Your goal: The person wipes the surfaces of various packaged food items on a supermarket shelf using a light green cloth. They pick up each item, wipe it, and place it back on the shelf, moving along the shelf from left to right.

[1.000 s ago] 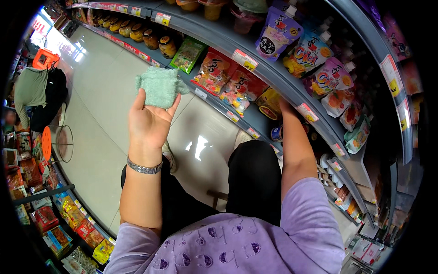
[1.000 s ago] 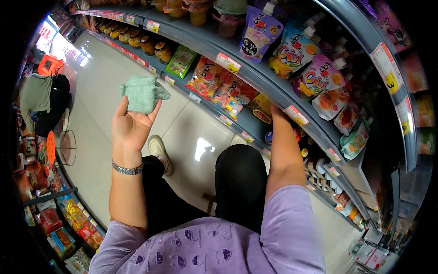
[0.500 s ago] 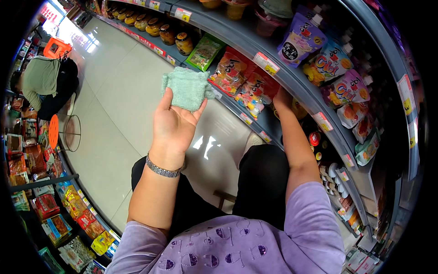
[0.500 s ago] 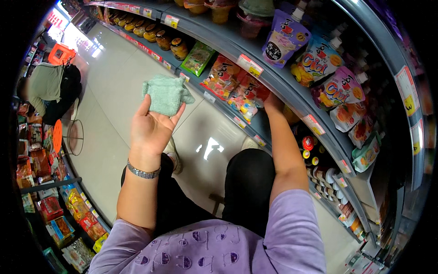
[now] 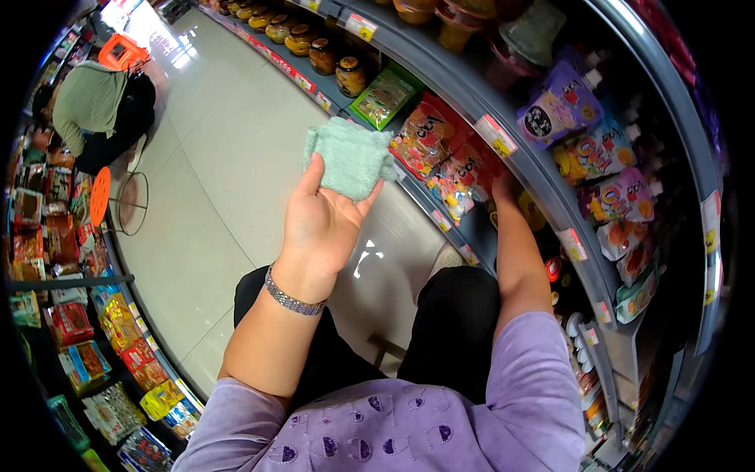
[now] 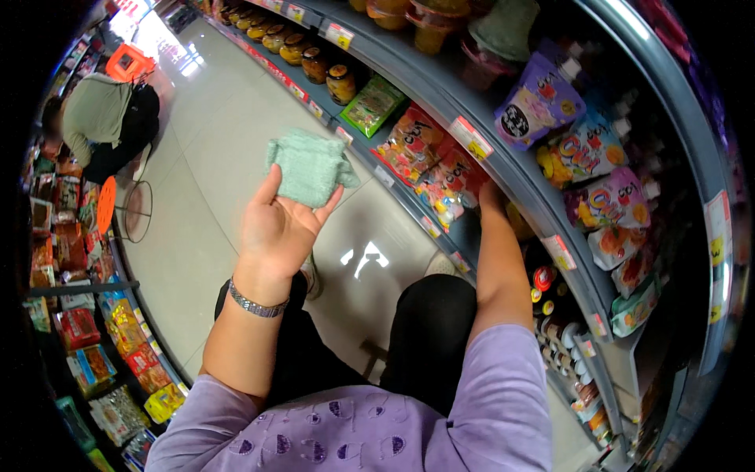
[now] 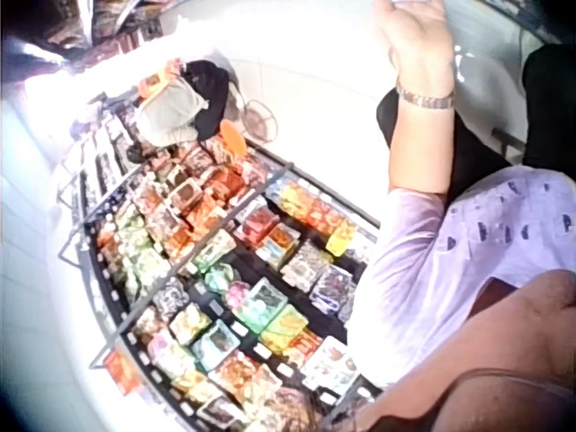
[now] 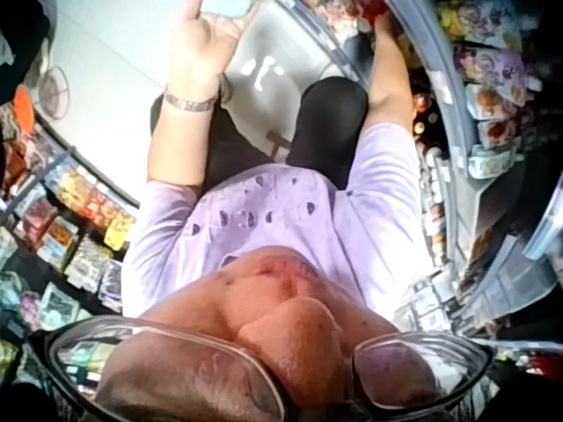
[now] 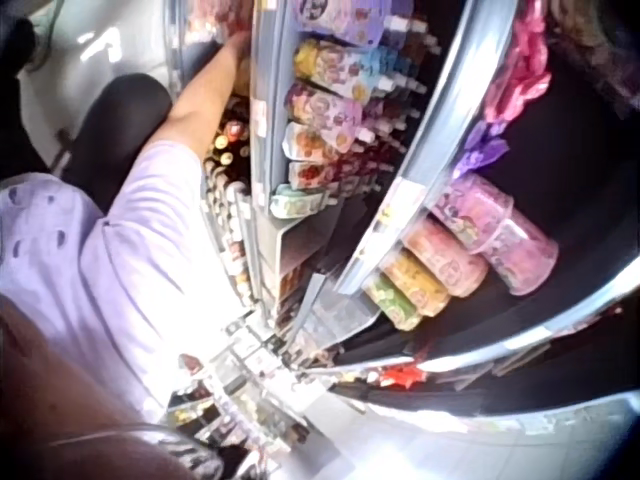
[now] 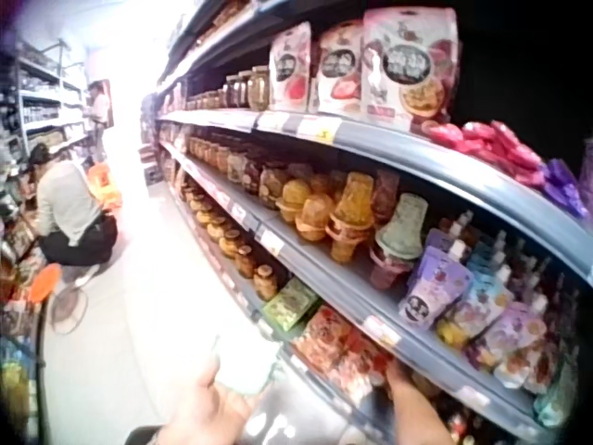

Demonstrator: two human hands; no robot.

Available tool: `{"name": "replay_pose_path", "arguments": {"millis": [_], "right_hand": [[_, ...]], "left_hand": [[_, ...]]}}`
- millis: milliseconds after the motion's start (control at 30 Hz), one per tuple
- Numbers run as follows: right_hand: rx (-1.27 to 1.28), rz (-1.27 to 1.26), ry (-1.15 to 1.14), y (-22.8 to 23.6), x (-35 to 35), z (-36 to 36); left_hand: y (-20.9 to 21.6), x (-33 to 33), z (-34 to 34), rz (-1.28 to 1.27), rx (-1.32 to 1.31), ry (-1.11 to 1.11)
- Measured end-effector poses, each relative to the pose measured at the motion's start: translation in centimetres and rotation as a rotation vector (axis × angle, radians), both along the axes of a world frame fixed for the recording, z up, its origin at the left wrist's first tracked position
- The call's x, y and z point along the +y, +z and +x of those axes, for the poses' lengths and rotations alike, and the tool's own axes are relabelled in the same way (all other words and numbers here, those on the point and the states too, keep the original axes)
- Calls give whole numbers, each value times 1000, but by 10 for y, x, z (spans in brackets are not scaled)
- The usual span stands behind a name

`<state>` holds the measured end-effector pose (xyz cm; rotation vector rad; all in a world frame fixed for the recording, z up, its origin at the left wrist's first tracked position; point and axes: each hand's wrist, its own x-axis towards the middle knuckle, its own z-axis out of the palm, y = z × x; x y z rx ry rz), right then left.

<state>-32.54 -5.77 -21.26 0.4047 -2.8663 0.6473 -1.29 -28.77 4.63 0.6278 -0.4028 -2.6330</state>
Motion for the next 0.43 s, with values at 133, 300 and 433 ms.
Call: {"name": "replay_pose_path", "arguments": {"millis": [133,300,433], "right_hand": [[-23,137,-28,-2,10,0],[-353,165,86,38,-8,19],[-130,22,355,32,4,36]], "left_hand": [[1,0,2,-2,-16,3],[3,-12,10,-42,79,27],[7,-24,15,-108,129,96]]}}
